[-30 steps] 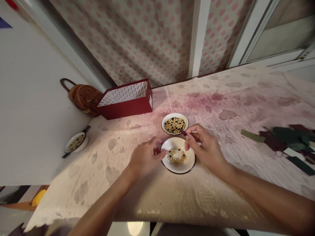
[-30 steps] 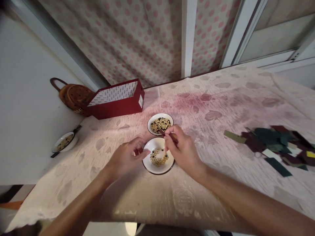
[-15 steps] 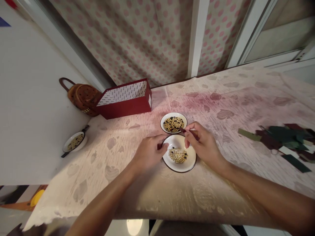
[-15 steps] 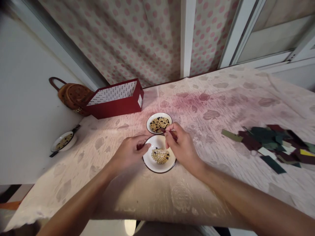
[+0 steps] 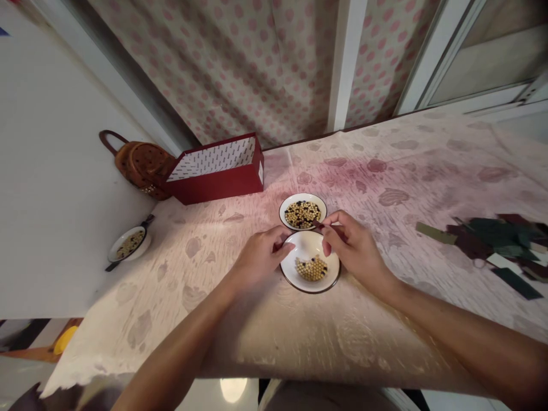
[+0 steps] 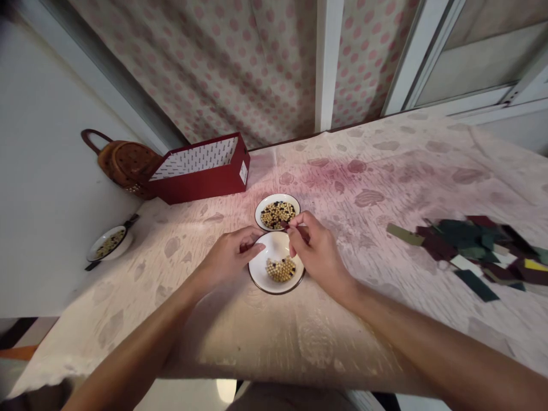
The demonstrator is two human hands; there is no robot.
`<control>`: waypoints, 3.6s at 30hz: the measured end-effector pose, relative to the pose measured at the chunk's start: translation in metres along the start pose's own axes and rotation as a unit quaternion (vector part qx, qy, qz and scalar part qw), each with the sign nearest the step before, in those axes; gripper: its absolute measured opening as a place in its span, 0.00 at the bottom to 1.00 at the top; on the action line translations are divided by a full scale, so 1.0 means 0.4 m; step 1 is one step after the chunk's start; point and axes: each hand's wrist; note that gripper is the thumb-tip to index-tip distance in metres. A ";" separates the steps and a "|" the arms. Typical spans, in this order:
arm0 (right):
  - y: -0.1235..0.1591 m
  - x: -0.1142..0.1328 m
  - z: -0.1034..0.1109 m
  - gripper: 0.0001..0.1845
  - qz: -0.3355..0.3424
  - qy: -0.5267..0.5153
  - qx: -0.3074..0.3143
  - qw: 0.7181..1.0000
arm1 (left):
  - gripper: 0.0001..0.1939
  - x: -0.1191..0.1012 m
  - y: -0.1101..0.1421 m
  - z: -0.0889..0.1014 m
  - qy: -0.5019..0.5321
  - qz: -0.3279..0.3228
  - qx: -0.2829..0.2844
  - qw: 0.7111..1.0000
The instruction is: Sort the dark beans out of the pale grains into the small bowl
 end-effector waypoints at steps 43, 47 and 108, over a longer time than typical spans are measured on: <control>0.005 0.008 0.004 0.04 0.011 -0.021 0.021 0.999 | 0.10 -0.079 -0.005 -0.052 -0.289 -0.206 0.088 0.931; 0.006 0.004 0.004 0.04 0.012 -0.024 0.026 0.999 | 0.10 -0.082 -0.001 -0.053 -0.296 -0.224 0.082 0.925; 0.022 0.020 0.008 0.02 0.054 0.001 0.020 0.998 | 0.06 -0.070 -0.013 -0.065 -0.178 -0.196 0.055 0.963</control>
Point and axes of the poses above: each hand's wrist, its own y-axis away from the middle knuckle, its own z-axis out of the back of the hand, x = y × z, and after that the axes turned 15 degrees about -x, right-handed
